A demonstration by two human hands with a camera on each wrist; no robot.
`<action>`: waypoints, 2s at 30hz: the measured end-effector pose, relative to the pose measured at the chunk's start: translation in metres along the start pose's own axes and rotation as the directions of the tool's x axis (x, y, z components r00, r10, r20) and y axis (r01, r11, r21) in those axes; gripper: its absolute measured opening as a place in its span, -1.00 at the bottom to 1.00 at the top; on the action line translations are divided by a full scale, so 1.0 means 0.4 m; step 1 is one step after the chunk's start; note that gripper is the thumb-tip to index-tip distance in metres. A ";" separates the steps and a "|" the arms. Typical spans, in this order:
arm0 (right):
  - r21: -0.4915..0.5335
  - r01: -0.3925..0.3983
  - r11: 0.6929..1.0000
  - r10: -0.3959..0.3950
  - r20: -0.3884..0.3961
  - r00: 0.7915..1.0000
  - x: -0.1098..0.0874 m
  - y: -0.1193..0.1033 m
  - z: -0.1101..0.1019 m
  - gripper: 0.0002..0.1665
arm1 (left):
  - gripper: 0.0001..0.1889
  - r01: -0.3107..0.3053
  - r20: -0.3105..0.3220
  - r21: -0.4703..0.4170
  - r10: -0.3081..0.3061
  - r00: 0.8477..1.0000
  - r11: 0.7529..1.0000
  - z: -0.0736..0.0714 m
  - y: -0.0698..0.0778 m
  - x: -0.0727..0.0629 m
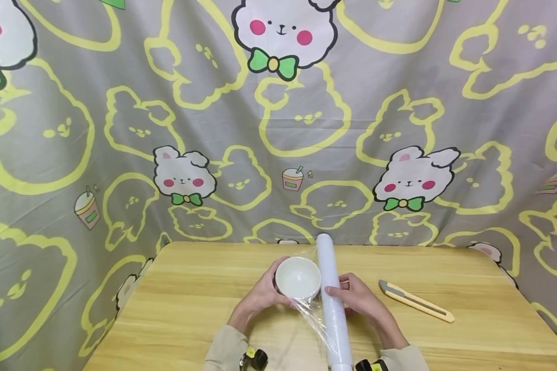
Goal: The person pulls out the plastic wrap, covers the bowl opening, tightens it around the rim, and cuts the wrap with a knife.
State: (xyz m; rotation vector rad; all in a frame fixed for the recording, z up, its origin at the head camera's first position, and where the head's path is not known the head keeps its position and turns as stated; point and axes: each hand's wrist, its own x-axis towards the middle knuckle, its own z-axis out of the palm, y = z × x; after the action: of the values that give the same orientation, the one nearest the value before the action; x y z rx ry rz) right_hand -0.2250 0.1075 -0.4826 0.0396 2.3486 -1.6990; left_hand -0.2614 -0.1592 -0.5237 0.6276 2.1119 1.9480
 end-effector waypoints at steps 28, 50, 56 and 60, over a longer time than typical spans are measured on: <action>0.459 -0.135 0.878 -0.041 0.354 0.934 0.016 0.036 -0.054 -0.28 | 0.22 -0.008 0.044 0.016 0.007 0.999 1.000 -0.031 0.007 -0.006; 0.363 -0.081 0.928 -0.045 0.325 0.945 -0.007 0.021 -0.101 -0.12 | 0.21 -0.029 0.093 0.031 0.026 0.995 0.999 -0.072 0.012 -0.017; 0.221 -0.051 0.974 -0.001 0.229 0.973 -0.019 0.016 -0.114 -0.04 | 0.21 -0.028 0.092 0.059 0.022 0.995 0.998 -0.073 0.010 -0.022; 0.219 -0.057 0.974 0.004 0.233 0.973 -0.019 0.018 -0.118 -0.07 | 0.21 -0.027 0.085 0.046 0.023 0.996 0.999 -0.075 0.011 -0.025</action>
State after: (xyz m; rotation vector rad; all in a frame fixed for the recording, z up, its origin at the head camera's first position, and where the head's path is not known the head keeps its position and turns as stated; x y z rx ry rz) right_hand -0.2248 0.1552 -0.4739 -0.0779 1.9732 -1.8377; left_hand -0.2646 -0.1904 -0.5173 0.7354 2.1144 1.8554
